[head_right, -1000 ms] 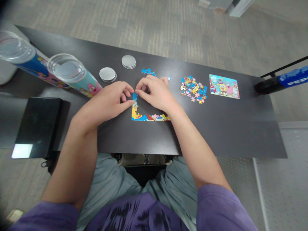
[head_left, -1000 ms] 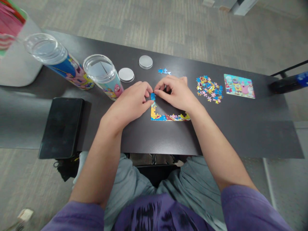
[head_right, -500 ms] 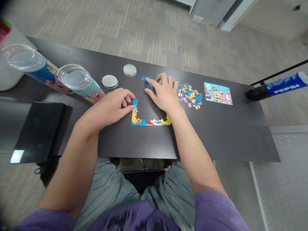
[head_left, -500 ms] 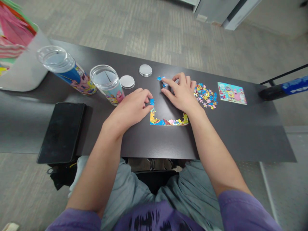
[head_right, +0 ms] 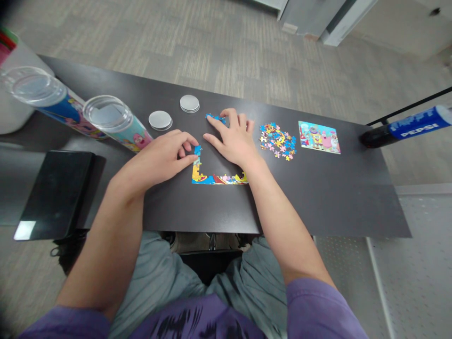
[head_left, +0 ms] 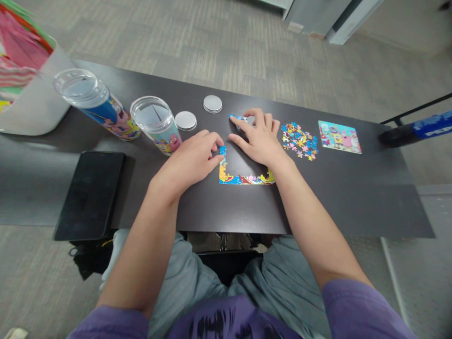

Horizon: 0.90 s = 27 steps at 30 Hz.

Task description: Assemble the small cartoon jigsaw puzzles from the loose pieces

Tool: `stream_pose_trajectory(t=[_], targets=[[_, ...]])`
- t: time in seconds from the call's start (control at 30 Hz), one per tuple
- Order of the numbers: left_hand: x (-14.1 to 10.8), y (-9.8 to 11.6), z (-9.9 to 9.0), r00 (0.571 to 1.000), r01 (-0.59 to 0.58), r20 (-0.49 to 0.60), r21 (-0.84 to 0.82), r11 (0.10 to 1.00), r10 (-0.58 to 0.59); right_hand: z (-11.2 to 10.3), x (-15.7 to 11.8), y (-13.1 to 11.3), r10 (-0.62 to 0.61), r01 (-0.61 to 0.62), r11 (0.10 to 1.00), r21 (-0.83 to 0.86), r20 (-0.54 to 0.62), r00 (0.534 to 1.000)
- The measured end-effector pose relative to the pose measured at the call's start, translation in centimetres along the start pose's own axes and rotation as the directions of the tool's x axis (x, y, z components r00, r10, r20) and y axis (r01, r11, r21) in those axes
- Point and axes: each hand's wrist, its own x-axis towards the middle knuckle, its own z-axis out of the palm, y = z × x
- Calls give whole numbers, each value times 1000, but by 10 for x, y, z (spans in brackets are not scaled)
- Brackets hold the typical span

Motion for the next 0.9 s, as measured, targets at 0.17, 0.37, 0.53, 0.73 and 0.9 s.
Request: stream_pose_trajectory(t=[0.17, 0.37, 0.53, 0.73, 0.9], targets=[[0, -1, -1, 1000, 0, 18, -5, 1000, 0, -10, -1, -2, -56, 58, 995, 78, -23, 998], [1, -4, 0, 1000, -12, 2, -5, 1000, 12, -12, -1, -5, -53, 62, 989, 135, -65, 996], [1, -1, -1, 1000, -6, 9, 0, 1000, 6, -5, 2, -1, -35, 46, 983, 175, -64, 997], [0, 0, -2, 1000, -10, -5, -2, 1000, 10, -17, -2, 6, -85, 76, 969, 233, 27, 996], [1, -3, 0, 1000, -15, -12, 0, 1000, 15, -20, -4, 14, 9, -3, 990, 144, -41, 999]])
